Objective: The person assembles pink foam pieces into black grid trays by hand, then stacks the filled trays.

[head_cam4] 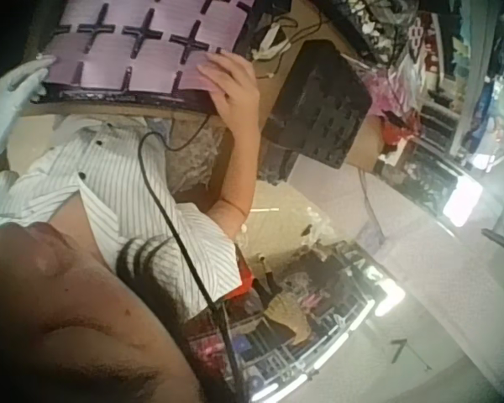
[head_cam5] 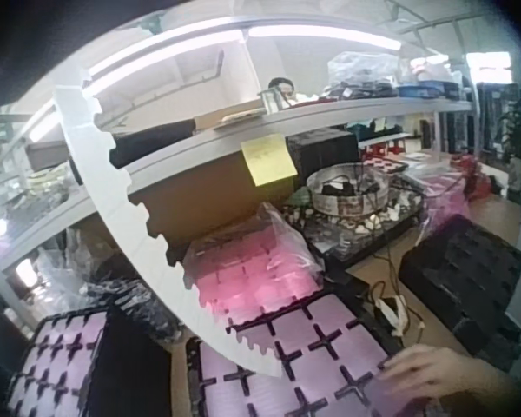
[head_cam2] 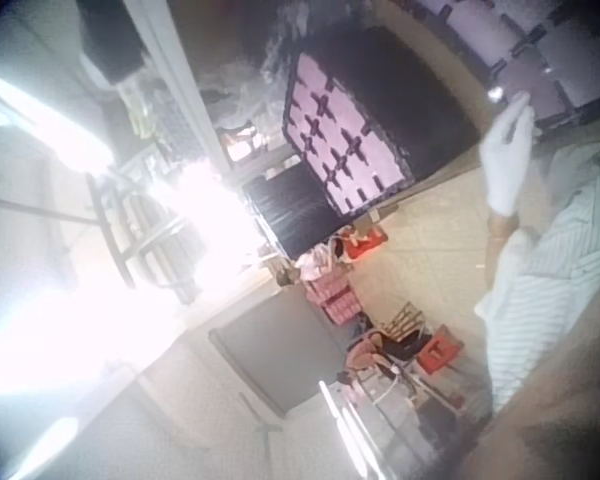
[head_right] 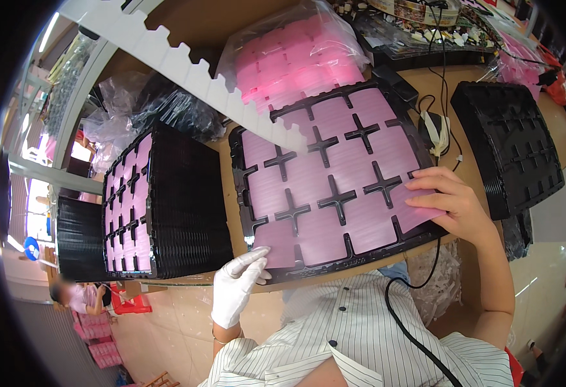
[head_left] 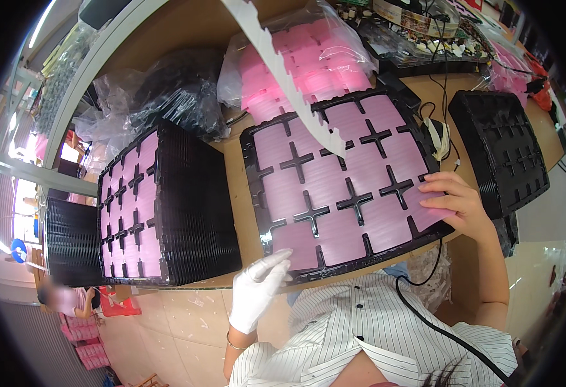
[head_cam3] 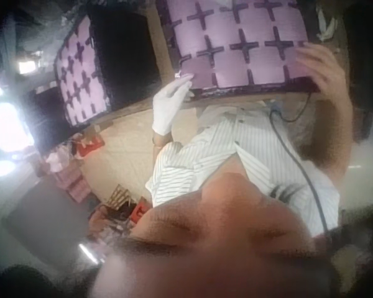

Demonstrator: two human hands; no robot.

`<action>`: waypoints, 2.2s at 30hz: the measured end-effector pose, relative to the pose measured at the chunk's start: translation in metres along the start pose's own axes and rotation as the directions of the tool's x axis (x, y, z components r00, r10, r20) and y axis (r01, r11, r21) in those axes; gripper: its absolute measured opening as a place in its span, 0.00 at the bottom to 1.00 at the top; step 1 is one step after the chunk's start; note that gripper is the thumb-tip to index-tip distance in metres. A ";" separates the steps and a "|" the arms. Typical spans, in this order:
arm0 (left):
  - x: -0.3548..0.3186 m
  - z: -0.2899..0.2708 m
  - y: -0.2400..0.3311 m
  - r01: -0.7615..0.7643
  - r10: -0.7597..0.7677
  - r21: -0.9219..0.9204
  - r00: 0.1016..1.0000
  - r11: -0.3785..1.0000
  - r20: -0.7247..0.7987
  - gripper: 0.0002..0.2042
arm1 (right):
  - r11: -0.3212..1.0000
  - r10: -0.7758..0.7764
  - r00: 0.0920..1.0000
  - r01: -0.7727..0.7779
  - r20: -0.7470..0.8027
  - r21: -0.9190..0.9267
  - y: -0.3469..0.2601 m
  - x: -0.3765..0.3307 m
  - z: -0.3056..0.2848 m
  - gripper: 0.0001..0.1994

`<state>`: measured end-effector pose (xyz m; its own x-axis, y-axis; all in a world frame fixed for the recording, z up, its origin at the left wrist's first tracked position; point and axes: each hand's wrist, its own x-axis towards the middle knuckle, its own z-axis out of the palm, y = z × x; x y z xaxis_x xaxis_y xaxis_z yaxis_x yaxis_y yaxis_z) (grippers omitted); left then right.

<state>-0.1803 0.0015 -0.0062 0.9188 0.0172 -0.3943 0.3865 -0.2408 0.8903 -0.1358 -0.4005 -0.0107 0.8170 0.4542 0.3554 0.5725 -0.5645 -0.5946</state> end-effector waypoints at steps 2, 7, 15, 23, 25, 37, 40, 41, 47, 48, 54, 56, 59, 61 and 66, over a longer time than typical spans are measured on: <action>0.001 0.002 0.002 0.003 -0.004 -0.013 0.999 1.000 -0.049 0.12 | 1.000 0.008 1.000 -0.008 -0.019 0.003 0.003 0.001 0.001 0.15; 0.007 0.001 0.006 0.026 -0.028 -0.025 0.997 0.999 -0.075 0.11 | 0.994 0.005 1.000 -0.007 -0.015 -0.109 0.002 0.006 -0.002 0.15; 0.015 -0.012 0.016 -0.192 0.243 0.343 0.964 0.919 -0.112 0.08 | 0.992 -0.090 0.986 0.076 0.143 0.102 0.006 0.017 -0.023 0.14; 0.176 0.007 0.055 -0.689 0.807 0.697 0.519 0.199 0.283 0.13 | 0.981 -0.115 0.992 0.121 0.044 -0.154 0.090 0.137 0.035 0.14; 0.193 0.011 0.051 -0.664 0.725 0.726 0.588 0.180 0.359 0.15 | 0.977 -0.097 0.993 0.107 0.060 -0.186 0.104 0.135 0.042 0.14; 0.148 -0.015 0.030 -0.750 0.728 0.657 0.493 0.077 0.478 0.10 | 0.967 -0.044 0.996 0.062 0.079 -0.249 0.066 0.076 0.026 0.14; 0.133 -0.026 0.016 -0.783 0.651 0.581 0.563 0.222 0.509 0.11 | 0.986 0.012 0.985 0.018 0.172 -0.169 0.066 0.052 0.017 0.18; 0.131 -0.023 0.015 -0.769 0.649 0.578 0.590 0.272 0.480 0.11 | 0.990 0.025 0.986 -0.002 0.164 -0.141 0.064 0.049 0.014 0.18; 0.128 -0.010 0.033 -0.749 0.638 0.606 0.610 0.268 0.471 0.18 | 0.988 0.131 0.965 -0.107 0.225 -0.115 0.058 0.047 0.007 0.36; 0.126 -0.010 0.034 -0.739 0.624 0.634 0.611 0.228 0.487 0.21 | 0.986 0.140 0.965 -0.116 0.221 -0.119 0.057 0.045 0.005 0.36; 0.079 -0.013 -0.015 -0.543 0.564 0.634 0.802 0.551 0.197 0.59 | 0.939 0.164 0.911 -0.027 0.379 -0.342 0.031 0.012 -0.008 0.50; 0.054 0.009 0.000 -0.209 0.205 0.018 0.970 0.978 0.128 0.53 | 0.960 0.266 0.964 -0.265 -0.001 0.093 0.049 -0.021 0.017 0.50; 0.054 0.005 -0.010 -0.217 0.212 0.158 0.976 0.963 0.048 0.45 | 0.918 0.378 0.918 -0.355 -0.119 0.179 0.049 -0.028 0.035 0.45; 0.054 -0.001 -0.021 -0.259 0.255 0.381 0.965 0.888 0.061 0.42 | 0.888 0.445 0.869 -0.396 -0.215 0.236 0.046 -0.027 0.039 0.43; 0.039 -0.001 0.001 -0.296 0.312 0.460 0.949 0.837 0.043 0.41 | 0.902 0.427 0.879 -0.396 -0.212 0.172 0.045 -0.018 0.036 0.43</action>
<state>-0.1443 0.0026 -0.0204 0.9893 -0.1004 -0.1058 0.0147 -0.6528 0.7574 -0.1275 -0.4094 -0.0697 0.9772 0.0120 0.2120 0.1808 -0.5705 -0.8011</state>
